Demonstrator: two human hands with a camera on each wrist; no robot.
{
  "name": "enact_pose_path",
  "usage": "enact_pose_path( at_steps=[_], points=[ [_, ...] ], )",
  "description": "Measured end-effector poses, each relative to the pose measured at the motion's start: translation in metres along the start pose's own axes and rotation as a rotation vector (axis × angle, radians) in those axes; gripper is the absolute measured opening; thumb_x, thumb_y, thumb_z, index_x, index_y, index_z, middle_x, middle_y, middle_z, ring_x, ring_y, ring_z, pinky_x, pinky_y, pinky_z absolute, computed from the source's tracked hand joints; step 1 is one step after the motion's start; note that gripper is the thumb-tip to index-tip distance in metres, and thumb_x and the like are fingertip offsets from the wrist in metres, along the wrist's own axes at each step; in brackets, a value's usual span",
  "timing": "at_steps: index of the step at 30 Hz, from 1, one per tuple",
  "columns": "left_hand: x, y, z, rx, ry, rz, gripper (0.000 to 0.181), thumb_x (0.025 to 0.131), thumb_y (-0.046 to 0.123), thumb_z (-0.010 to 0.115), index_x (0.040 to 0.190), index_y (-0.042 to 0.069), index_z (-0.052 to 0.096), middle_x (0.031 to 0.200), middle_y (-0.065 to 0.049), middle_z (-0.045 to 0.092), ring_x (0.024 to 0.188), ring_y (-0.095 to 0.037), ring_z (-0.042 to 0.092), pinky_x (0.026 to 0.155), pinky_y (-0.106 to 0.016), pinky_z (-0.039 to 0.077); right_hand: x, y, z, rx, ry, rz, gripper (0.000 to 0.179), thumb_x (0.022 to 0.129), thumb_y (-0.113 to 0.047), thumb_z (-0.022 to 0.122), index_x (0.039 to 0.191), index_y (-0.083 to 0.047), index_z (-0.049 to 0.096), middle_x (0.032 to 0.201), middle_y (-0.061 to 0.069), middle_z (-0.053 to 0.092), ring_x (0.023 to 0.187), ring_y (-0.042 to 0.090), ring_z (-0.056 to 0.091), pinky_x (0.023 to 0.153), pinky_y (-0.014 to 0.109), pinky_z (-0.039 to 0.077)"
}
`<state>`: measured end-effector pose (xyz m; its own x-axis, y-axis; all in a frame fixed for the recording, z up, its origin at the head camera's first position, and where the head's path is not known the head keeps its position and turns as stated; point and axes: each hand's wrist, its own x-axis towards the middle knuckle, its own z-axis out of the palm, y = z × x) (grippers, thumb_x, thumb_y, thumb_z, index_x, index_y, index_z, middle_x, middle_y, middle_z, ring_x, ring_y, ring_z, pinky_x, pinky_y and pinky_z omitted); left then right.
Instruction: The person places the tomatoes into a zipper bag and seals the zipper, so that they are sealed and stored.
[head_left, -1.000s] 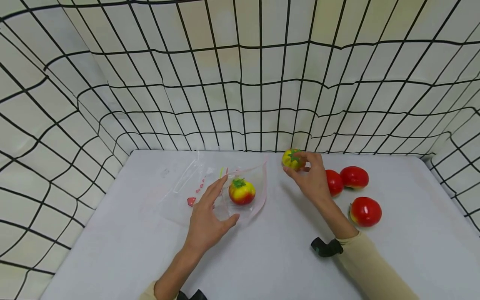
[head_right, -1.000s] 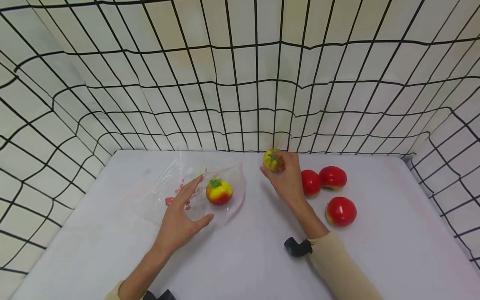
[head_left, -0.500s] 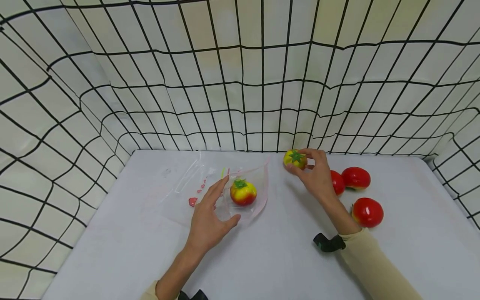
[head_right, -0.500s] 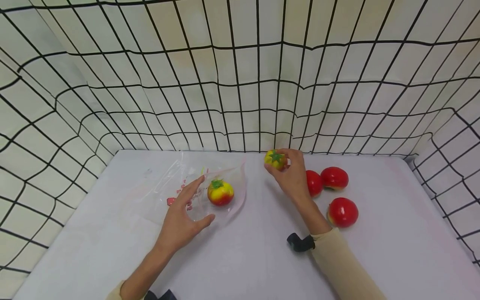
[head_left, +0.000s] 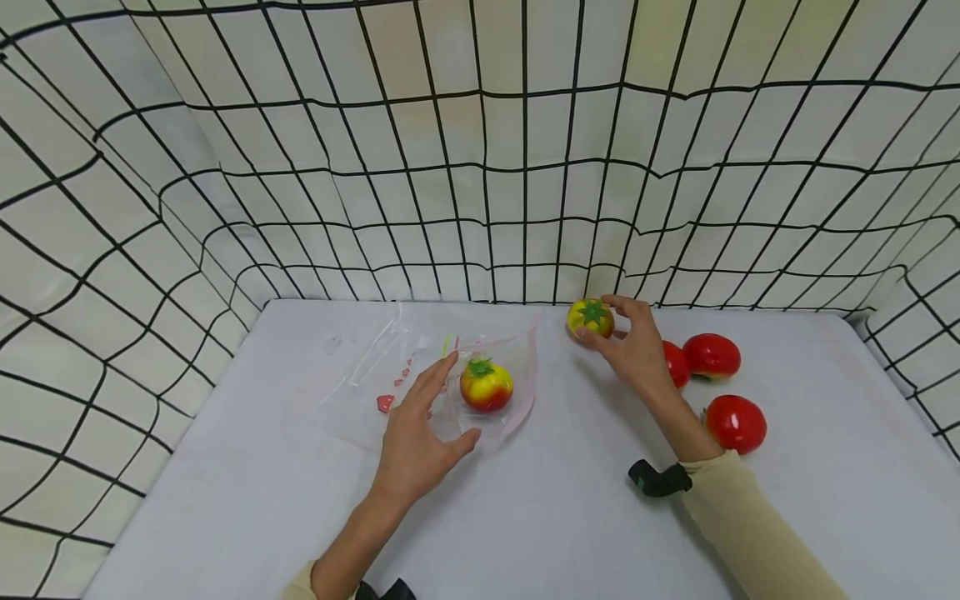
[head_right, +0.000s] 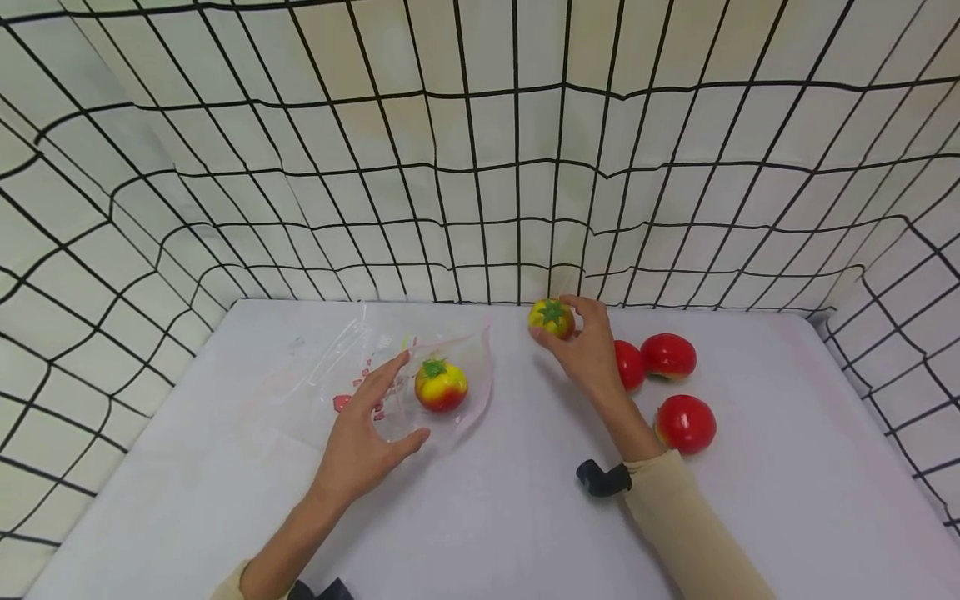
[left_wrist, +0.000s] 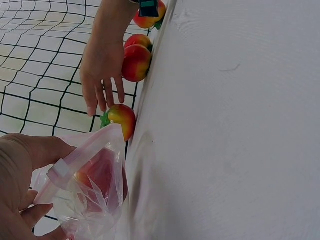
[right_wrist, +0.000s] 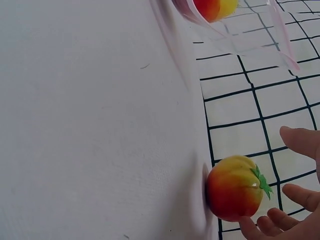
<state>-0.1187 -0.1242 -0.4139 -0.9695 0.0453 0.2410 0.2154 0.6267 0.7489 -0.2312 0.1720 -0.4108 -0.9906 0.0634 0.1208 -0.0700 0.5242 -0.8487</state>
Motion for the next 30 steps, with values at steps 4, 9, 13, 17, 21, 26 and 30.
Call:
enact_pose_path(
  at_steps=[4, 9, 13, 17, 21, 26, 30],
  points=[
    [0.000, 0.000, 0.000, 0.001, -0.002, -0.007, 0.101, 0.073, 0.013, 0.094, 0.159, 0.029, 0.043, 0.160, 0.002, 0.050, 0.139, -0.031, 0.058, 0.101, -0.053, 0.059, 0.003, 0.001, 0.001, 0.003, -0.021, 0.031, 0.071, 0.093, -0.026, 0.078, 0.153, -0.008, 0.045, 0.157, 0.020, 0.040, 0.148, 0.038, 0.038, 0.115, 0.052, 0.050],
    [0.000, 0.000, 0.000, 0.004, -0.009, -0.014, 0.101, 0.073, 0.013, 0.093, 0.160, 0.029, 0.043, 0.160, 0.002, 0.050, 0.138, -0.030, 0.059, 0.102, -0.053, 0.059, 0.007, 0.004, 0.002, 0.003, -0.049, 0.052, 0.076, 0.093, -0.025, 0.078, 0.156, -0.006, 0.041, 0.160, 0.021, 0.037, 0.150, 0.039, 0.037, 0.117, 0.052, 0.048],
    [0.000, 0.000, 0.000, 0.008, -0.010, -0.019, 0.101, 0.074, 0.014, 0.093, 0.160, 0.029, 0.043, 0.161, 0.002, 0.050, 0.137, -0.030, 0.060, 0.101, -0.053, 0.059, 0.009, 0.006, 0.004, -0.018, -0.083, 0.075, 0.079, 0.094, -0.027, 0.076, 0.158, -0.005, 0.037, 0.164, 0.022, 0.035, 0.150, 0.042, 0.037, 0.118, 0.055, 0.046],
    [0.000, -0.001, 0.000, 0.009, -0.007, -0.019, 0.100, 0.074, 0.014, 0.093, 0.160, 0.029, 0.043, 0.161, 0.002, 0.050, 0.136, -0.030, 0.060, 0.101, -0.053, 0.059, 0.011, 0.007, 0.008, -0.024, -0.109, 0.094, 0.079, 0.093, -0.026, 0.076, 0.158, -0.004, 0.036, 0.164, 0.023, 0.034, 0.146, 0.044, 0.041, 0.116, 0.056, 0.048],
    [0.000, -0.002, 0.000, 0.008, -0.003, -0.018, 0.100, 0.074, 0.014, 0.093, 0.159, 0.029, 0.043, 0.160, 0.002, 0.050, 0.137, -0.030, 0.060, 0.101, -0.053, 0.059, 0.012, 0.007, 0.010, -0.010, -0.127, 0.097, 0.078, 0.092, -0.024, 0.077, 0.156, -0.005, 0.037, 0.164, 0.022, 0.035, 0.145, 0.044, 0.043, 0.114, 0.056, 0.050],
    [0.000, -0.003, 0.001, 0.017, 0.003, -0.017, 0.101, 0.072, 0.015, 0.094, 0.159, 0.029, 0.044, 0.160, 0.002, 0.051, 0.135, -0.029, 0.061, 0.101, -0.053, 0.059, 0.011, 0.007, 0.011, -0.017, -0.159, 0.083, 0.077, 0.092, -0.021, 0.079, 0.154, -0.006, 0.038, 0.162, 0.022, 0.039, 0.146, 0.044, 0.042, 0.115, 0.057, 0.048],
    [0.000, -0.003, 0.001, 0.032, 0.002, -0.017, 0.100, 0.073, 0.016, 0.093, 0.159, 0.028, 0.044, 0.160, 0.002, 0.051, 0.134, -0.028, 0.062, 0.106, -0.057, 0.055, 0.010, 0.008, 0.013, -0.050, -0.166, 0.053, 0.073, 0.091, -0.020, 0.080, 0.151, -0.006, 0.040, 0.158, 0.023, 0.044, 0.142, 0.044, 0.045, 0.115, 0.057, 0.048]
  ],
)
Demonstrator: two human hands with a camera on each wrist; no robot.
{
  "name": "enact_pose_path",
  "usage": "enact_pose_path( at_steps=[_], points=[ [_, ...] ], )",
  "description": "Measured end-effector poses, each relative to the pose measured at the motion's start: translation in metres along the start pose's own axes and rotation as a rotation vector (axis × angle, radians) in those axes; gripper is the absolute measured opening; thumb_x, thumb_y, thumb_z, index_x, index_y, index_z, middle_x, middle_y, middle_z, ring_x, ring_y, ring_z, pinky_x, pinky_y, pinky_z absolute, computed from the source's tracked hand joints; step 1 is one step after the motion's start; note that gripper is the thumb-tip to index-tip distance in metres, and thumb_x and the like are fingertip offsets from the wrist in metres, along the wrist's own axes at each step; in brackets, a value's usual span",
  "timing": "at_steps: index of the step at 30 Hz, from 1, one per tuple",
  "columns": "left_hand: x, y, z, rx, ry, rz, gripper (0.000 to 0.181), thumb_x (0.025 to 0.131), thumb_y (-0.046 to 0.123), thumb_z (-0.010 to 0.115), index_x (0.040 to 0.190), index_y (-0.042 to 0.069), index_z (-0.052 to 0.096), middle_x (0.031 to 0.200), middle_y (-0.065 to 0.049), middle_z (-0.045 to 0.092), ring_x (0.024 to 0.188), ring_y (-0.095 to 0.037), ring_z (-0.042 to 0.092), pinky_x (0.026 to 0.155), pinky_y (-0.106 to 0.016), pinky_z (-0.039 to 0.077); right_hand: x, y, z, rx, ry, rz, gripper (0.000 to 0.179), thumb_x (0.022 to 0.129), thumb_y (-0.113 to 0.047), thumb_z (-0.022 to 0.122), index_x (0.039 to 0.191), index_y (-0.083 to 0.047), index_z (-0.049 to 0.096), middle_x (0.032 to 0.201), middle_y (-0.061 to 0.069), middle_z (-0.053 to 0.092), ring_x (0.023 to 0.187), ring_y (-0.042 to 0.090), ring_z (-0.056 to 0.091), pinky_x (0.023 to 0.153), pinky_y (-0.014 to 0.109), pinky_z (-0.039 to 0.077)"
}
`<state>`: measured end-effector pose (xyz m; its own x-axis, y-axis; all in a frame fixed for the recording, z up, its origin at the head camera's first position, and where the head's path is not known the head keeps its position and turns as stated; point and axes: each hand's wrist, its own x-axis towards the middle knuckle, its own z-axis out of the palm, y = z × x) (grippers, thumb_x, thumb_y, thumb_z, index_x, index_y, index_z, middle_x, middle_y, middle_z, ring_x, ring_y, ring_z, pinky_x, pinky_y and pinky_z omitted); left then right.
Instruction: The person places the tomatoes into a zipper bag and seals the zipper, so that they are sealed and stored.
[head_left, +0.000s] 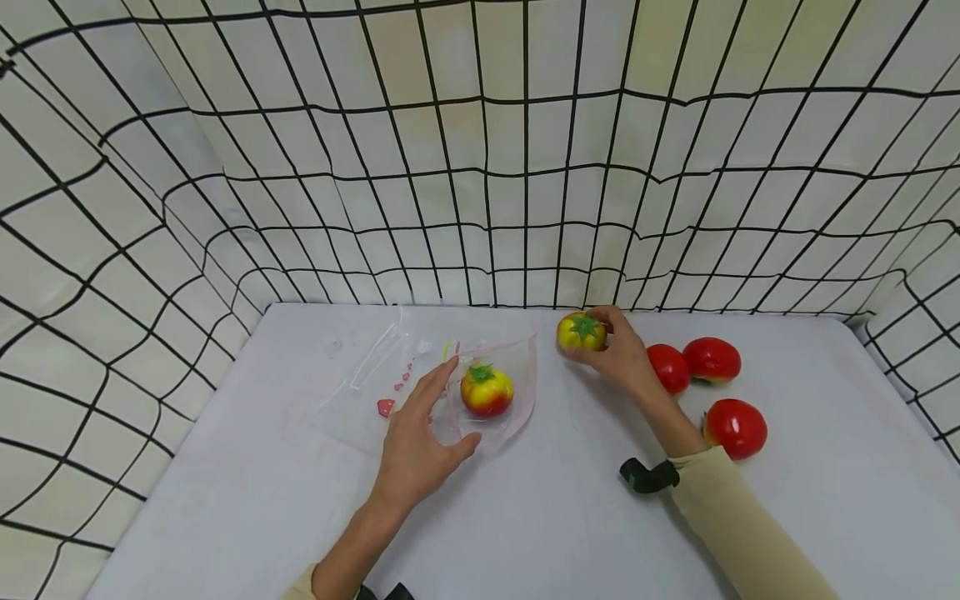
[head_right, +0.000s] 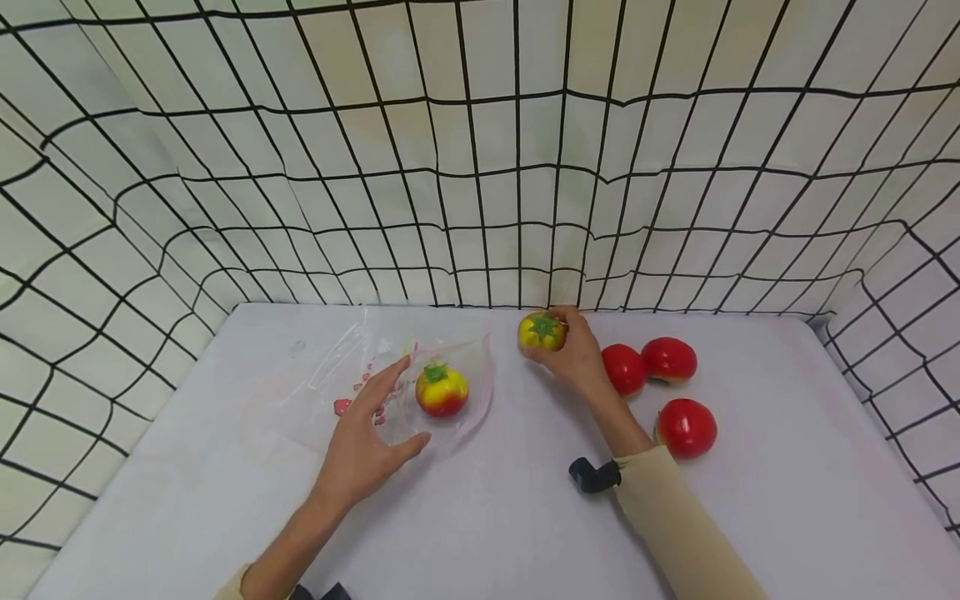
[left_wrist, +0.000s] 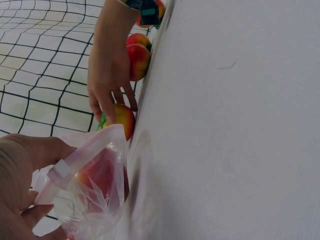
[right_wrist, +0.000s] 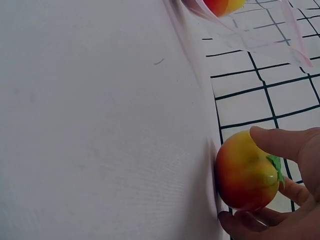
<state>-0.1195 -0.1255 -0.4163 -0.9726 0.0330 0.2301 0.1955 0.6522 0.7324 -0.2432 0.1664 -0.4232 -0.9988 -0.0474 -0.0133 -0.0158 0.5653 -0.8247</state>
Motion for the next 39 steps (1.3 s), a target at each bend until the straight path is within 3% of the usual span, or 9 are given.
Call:
enact_pose_path(
  at_steps=[4, 19, 25, 28, 39],
  points=[
    [-0.001, 0.000, 0.000, 0.003, -0.008, -0.003, 0.099, 0.074, 0.017, 0.092, 0.159, 0.029, 0.044, 0.161, 0.003, 0.049, 0.134, -0.027, 0.061, 0.108, -0.059, 0.052, -0.001, 0.004, 0.001, -0.032, -0.003, -0.029, 0.071, 0.091, -0.019, 0.080, 0.149, -0.007, 0.041, 0.154, 0.025, 0.048, 0.136, 0.043, 0.048, 0.114, 0.057, 0.048],
    [-0.001, -0.001, 0.002, -0.006, -0.014, 0.003, 0.100, 0.075, 0.016, 0.092, 0.159, 0.034, 0.042, 0.161, 0.002, 0.050, 0.136, -0.029, 0.061, 0.105, -0.052, 0.057, -0.009, 0.006, -0.004, -0.058, -0.064, -0.020, 0.065, 0.093, -0.022, 0.079, 0.145, -0.012, 0.043, 0.154, 0.026, 0.050, 0.135, 0.043, 0.052, 0.110, 0.056, 0.053],
    [-0.004, -0.002, -0.003, 0.014, -0.016, -0.036, 0.098, 0.075, 0.016, 0.092, 0.159, 0.032, 0.043, 0.161, 0.002, 0.049, 0.137, -0.029, 0.060, 0.110, -0.064, 0.049, -0.013, 0.003, 0.001, -0.062, -0.089, -0.030, 0.065, 0.093, -0.021, 0.079, 0.146, -0.011, 0.043, 0.152, 0.026, 0.052, 0.134, 0.042, 0.054, 0.109, 0.054, 0.054],
    [-0.004, -0.002, -0.003, 0.011, -0.013, -0.025, 0.097, 0.075, 0.015, 0.092, 0.159, 0.029, 0.044, 0.161, 0.002, 0.049, 0.138, -0.028, 0.059, 0.111, -0.068, 0.045, -0.015, 0.002, 0.001, -0.063, -0.091, -0.025, 0.064, 0.093, -0.021, 0.078, 0.146, -0.011, 0.043, 0.152, 0.025, 0.052, 0.134, 0.042, 0.055, 0.110, 0.054, 0.054],
    [-0.001, -0.001, 0.001, -0.003, -0.006, 0.006, 0.099, 0.074, 0.015, 0.092, 0.159, 0.032, 0.043, 0.160, 0.001, 0.051, 0.134, -0.030, 0.062, 0.103, -0.053, 0.058, -0.022, 0.003, -0.005, -0.044, -0.095, -0.034, 0.067, 0.093, -0.022, 0.079, 0.148, -0.011, 0.044, 0.151, 0.024, 0.053, 0.136, 0.043, 0.055, 0.109, 0.054, 0.054]
  ],
)
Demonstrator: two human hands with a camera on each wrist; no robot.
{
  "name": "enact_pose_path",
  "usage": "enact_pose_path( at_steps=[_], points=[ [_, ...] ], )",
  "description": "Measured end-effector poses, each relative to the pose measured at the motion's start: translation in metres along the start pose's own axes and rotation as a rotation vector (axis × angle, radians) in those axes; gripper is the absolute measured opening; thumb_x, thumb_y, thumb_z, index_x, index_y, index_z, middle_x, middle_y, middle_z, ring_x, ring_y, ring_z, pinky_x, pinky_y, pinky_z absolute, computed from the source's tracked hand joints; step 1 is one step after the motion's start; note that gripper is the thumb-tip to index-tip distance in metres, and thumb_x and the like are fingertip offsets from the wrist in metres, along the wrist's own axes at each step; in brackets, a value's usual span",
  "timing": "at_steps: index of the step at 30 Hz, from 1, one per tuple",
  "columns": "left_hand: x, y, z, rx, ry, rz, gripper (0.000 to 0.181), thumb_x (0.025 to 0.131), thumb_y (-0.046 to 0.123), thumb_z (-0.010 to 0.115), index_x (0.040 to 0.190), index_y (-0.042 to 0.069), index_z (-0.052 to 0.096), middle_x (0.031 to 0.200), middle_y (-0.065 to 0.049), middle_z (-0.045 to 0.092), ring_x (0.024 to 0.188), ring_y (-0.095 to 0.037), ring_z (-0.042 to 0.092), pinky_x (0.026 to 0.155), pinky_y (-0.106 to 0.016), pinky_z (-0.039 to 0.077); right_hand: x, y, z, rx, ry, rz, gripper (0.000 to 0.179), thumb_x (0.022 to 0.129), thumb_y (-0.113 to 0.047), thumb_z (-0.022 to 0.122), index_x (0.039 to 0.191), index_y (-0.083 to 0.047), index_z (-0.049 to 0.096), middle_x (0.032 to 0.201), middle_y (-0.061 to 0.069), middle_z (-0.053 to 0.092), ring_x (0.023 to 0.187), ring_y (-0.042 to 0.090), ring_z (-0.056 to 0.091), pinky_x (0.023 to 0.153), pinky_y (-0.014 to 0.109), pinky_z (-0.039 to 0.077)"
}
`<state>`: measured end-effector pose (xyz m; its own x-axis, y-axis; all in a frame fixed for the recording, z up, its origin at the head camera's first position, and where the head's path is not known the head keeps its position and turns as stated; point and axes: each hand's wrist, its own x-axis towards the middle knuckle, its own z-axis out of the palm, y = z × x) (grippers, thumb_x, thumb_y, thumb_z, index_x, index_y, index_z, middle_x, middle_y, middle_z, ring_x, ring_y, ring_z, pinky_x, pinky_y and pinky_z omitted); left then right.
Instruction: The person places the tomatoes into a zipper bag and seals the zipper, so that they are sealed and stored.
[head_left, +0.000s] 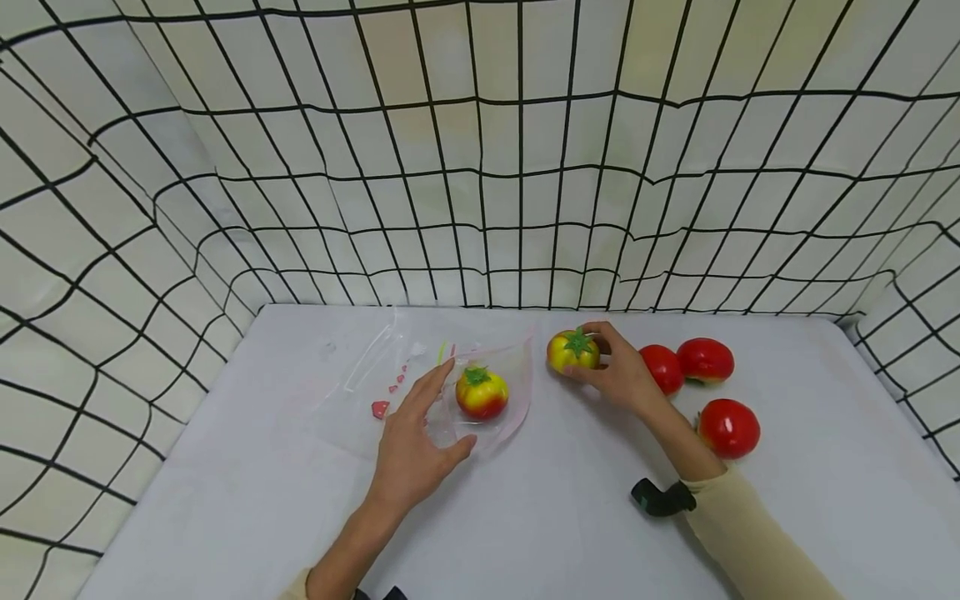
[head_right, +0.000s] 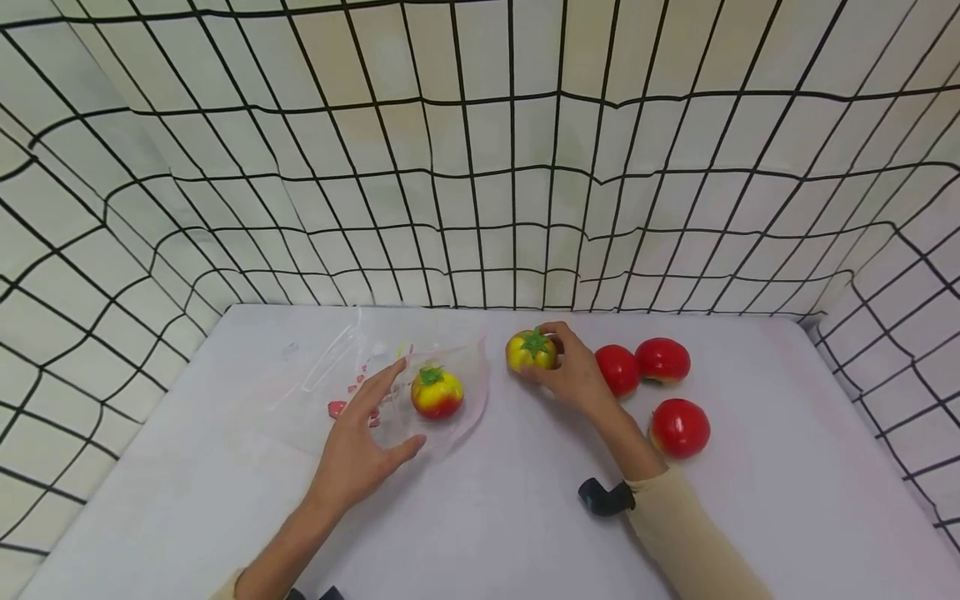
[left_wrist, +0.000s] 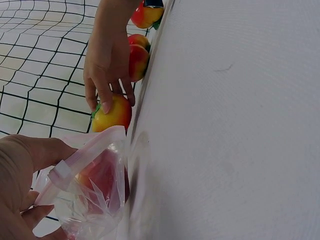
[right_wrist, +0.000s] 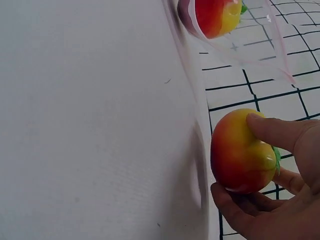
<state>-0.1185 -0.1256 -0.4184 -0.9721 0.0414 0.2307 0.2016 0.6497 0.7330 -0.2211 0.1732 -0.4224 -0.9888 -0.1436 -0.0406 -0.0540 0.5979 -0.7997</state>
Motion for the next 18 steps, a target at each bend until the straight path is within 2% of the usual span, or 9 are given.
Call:
enact_pose_path(
  at_steps=[8, 18],
  points=[
    [0.001, 0.000, 0.000, 0.005, -0.006, -0.021, 0.099, 0.075, 0.016, 0.092, 0.159, 0.033, 0.042, 0.161, 0.003, 0.049, 0.135, -0.028, 0.061, 0.103, -0.054, 0.058, -0.012, -0.007, -0.002, 0.008, 0.015, -0.029, 0.075, 0.093, -0.028, 0.079, 0.154, -0.008, 0.041, 0.151, 0.022, 0.052, 0.136, 0.041, 0.054, 0.109, 0.053, 0.054],
    [0.001, 0.000, 0.000, 0.004, 0.000, -0.011, 0.099, 0.074, 0.015, 0.092, 0.159, 0.030, 0.044, 0.161, 0.001, 0.050, 0.135, -0.029, 0.062, 0.102, -0.053, 0.058, -0.025, -0.012, -0.002, 0.054, 0.021, -0.088, 0.071, 0.092, -0.028, 0.080, 0.151, -0.010, 0.045, 0.150, 0.019, 0.053, 0.130, 0.041, 0.060, 0.104, 0.051, 0.058]
  ],
)
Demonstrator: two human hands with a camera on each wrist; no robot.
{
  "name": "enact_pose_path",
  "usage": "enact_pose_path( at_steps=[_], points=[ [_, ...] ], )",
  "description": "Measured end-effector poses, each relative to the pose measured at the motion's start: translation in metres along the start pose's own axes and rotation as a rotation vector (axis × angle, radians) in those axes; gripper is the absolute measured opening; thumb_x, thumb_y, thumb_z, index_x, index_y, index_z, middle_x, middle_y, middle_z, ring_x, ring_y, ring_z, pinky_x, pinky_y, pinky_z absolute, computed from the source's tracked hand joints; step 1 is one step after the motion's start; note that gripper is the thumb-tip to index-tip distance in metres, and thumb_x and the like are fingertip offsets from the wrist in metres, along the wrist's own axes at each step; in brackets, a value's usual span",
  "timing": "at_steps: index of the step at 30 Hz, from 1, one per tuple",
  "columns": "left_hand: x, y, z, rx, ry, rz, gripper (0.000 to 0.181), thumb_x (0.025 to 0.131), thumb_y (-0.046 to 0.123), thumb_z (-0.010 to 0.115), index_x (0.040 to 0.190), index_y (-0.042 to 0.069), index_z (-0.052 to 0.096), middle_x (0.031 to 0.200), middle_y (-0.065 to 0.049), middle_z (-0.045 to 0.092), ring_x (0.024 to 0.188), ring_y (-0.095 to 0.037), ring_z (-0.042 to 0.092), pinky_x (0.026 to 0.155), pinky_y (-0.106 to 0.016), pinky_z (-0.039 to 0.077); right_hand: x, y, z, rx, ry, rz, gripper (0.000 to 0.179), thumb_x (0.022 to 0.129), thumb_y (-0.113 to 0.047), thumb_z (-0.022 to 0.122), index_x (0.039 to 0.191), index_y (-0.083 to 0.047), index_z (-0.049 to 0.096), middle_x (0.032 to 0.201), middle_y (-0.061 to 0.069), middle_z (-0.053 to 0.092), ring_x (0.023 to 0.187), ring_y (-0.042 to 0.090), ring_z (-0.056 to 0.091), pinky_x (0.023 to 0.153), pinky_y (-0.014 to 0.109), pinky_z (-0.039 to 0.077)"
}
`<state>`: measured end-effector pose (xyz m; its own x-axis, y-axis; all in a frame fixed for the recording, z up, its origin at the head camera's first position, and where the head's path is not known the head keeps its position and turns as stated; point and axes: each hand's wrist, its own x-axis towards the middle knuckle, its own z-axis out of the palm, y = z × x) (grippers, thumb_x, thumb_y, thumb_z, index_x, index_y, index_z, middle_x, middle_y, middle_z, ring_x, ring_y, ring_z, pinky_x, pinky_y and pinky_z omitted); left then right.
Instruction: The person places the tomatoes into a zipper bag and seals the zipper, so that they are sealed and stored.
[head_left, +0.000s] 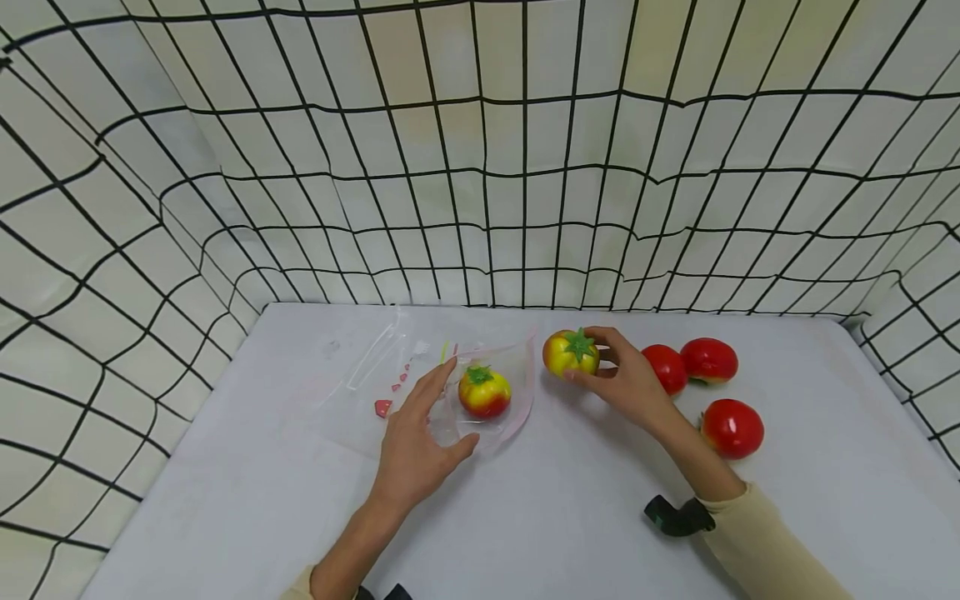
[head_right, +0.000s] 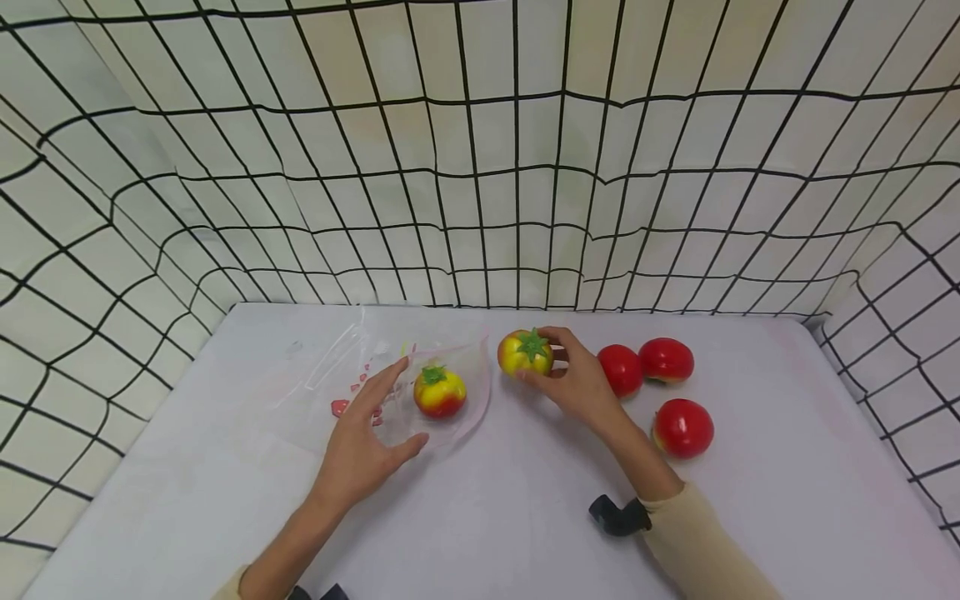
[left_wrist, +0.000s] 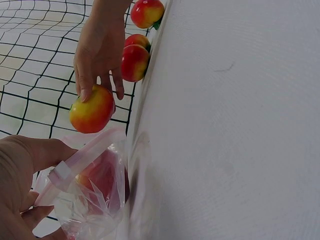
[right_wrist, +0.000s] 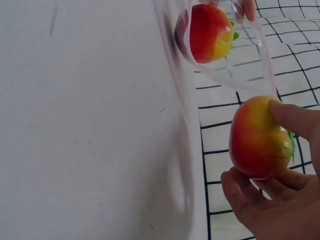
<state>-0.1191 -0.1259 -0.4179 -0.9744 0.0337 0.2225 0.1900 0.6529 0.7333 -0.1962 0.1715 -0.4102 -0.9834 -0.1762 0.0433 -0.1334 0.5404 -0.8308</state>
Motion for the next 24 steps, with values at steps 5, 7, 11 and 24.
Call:
enact_pose_path(
  at_steps=[5, 7, 11, 24],
  points=[
    [0.000, 0.000, 0.001, -0.002, 0.002, 0.005, 0.100, 0.074, 0.016, 0.093, 0.159, 0.033, 0.043, 0.161, 0.002, 0.050, 0.136, -0.029, 0.061, 0.103, -0.053, 0.058, -0.004, -0.002, 0.000, 0.014, -0.017, 0.010, 0.072, 0.091, -0.031, 0.081, 0.151, -0.010, 0.047, 0.152, 0.019, 0.052, 0.127, 0.040, 0.062, 0.101, 0.050, 0.060],
    [0.000, 0.000, 0.001, -0.001, 0.004, 0.006, 0.100, 0.073, 0.015, 0.093, 0.159, 0.033, 0.043, 0.160, 0.002, 0.051, 0.136, -0.030, 0.061, 0.103, -0.054, 0.058, -0.005, -0.003, 0.000, 0.017, -0.023, 0.020, 0.072, 0.091, -0.031, 0.081, 0.151, -0.010, 0.048, 0.153, 0.019, 0.052, 0.127, 0.040, 0.063, 0.100, 0.050, 0.060],
    [0.000, 0.000, 0.001, 0.006, 0.006, -0.003, 0.100, 0.073, 0.016, 0.093, 0.159, 0.031, 0.044, 0.161, 0.002, 0.050, 0.136, -0.029, 0.061, 0.104, -0.056, 0.056, -0.009, -0.007, 0.001, 0.014, -0.026, 0.040, 0.072, 0.089, -0.031, 0.083, 0.150, -0.011, 0.049, 0.153, 0.018, 0.052, 0.127, 0.040, 0.063, 0.100, 0.049, 0.060],
    [0.000, 0.001, 0.000, 0.023, -0.001, -0.018, 0.099, 0.074, 0.017, 0.093, 0.159, 0.029, 0.043, 0.162, 0.001, 0.049, 0.140, -0.028, 0.058, 0.106, -0.058, 0.055, -0.015, -0.009, 0.007, 0.037, -0.049, 0.003, 0.072, 0.085, -0.027, 0.086, 0.147, -0.017, 0.051, 0.150, 0.012, 0.053, 0.132, 0.037, 0.058, 0.105, 0.051, 0.058]
  ],
)
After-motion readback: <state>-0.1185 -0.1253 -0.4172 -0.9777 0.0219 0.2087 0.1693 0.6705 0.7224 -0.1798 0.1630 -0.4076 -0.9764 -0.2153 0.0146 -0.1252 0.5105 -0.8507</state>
